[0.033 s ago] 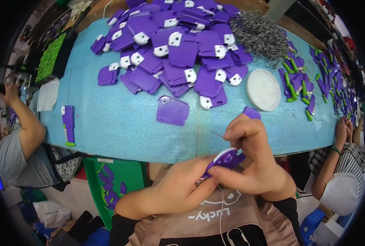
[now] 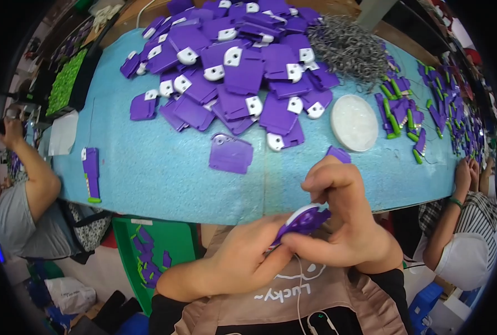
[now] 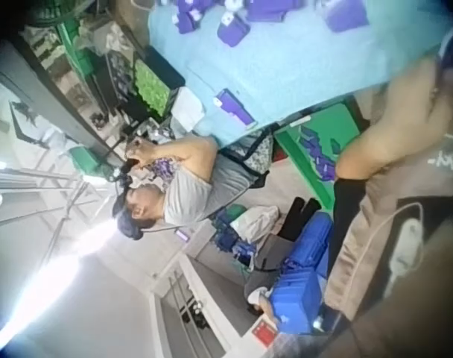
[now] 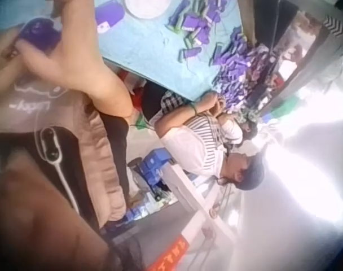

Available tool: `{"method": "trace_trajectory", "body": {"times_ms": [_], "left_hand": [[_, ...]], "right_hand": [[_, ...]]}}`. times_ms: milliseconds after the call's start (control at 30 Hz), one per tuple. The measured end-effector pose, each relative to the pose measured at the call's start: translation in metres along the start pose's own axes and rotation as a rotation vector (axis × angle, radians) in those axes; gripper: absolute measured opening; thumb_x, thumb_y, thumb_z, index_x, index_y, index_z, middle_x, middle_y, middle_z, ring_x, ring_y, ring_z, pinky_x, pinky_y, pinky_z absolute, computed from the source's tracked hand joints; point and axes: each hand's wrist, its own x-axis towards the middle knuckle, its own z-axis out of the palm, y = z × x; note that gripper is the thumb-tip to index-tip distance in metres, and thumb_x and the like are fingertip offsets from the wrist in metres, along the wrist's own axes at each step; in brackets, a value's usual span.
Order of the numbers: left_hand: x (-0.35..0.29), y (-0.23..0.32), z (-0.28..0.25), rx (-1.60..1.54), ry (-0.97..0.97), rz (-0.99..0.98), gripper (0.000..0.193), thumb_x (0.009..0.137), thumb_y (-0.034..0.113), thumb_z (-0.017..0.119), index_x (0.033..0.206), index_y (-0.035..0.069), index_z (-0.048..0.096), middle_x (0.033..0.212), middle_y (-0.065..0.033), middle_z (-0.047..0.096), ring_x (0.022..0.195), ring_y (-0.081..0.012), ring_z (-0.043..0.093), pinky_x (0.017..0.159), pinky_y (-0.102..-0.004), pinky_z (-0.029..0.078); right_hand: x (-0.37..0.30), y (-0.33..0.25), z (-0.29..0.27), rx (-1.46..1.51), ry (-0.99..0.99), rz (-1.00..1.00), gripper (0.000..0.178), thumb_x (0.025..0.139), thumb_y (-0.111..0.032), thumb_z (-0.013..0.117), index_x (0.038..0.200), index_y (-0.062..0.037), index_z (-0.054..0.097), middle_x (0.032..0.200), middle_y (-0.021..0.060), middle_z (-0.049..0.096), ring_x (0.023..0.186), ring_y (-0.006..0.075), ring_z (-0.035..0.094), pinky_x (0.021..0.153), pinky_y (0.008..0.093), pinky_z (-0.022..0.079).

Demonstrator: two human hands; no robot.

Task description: The person assembles toy parts by placing internal components and wires into plastic casing pieces and pressing the casings closed by hand.

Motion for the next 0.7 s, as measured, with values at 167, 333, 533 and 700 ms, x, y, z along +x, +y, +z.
{"method": "trace_trajectory", "body": {"times_ms": [167, 333, 533, 700], "left_hand": [[-0.009, 0.002, -0.008, -0.379, 0.305, -0.27, 0.023, 0.089, 0.01, 0.051, 0.109, -0.002, 0.051, 0.092, -0.0089, 0.063, 0.07, -0.0062, 0.056, 0.061, -0.0218, 0.046], [-0.017, -0.003, -0.006, -0.519, 0.379, -0.294, 0.025, 0.09, 0.011, 0.051, 0.11, -0.002, 0.047, 0.097, -0.0117, 0.062, 0.068, -0.0092, 0.057, 0.062, -0.0226, 0.047], [-0.01, 0.009, -0.003, -0.524, 0.346, -0.309, 0.025, 0.089, 0.011, 0.052, 0.11, -0.002, 0.047, 0.098, -0.0136, 0.062, 0.068, -0.0104, 0.058, 0.063, -0.0244, 0.048], [-0.012, 0.002, -0.006, -0.524, 0.365, -0.302, 0.025, 0.089, 0.011, 0.053, 0.109, -0.002, 0.047, 0.098, -0.0138, 0.062, 0.069, -0.0108, 0.058, 0.064, -0.0251, 0.049]], "right_hand": [[0.009, 0.048, -0.092, -0.45, 0.499, 0.171, 0.022, 0.087, -0.001, 0.048, 0.108, 0.0021, 0.053, 0.096, 0.0071, 0.058, 0.088, 0.0118, 0.054, 0.076, 0.023, 0.042], [0.012, 0.077, -0.161, -0.943, 0.455, 0.425, 0.02, 0.084, -0.016, 0.058, 0.09, 0.0028, 0.061, 0.075, 0.0066, 0.062, 0.069, 0.0117, 0.056, 0.062, 0.0243, 0.044], [0.039, 0.093, -0.165, -0.882, 0.427, 0.443, 0.03, 0.074, -0.027, 0.066, 0.082, 0.0012, 0.064, 0.07, 0.0118, 0.063, 0.063, 0.0218, 0.06, 0.059, 0.0312, 0.046], [0.003, 0.097, -0.185, -0.66, 0.495, 0.463, 0.02, 0.075, -0.018, 0.068, 0.074, -0.0011, 0.057, 0.063, 0.0006, 0.055, 0.056, 0.0079, 0.048, 0.051, 0.0231, 0.039]]}}
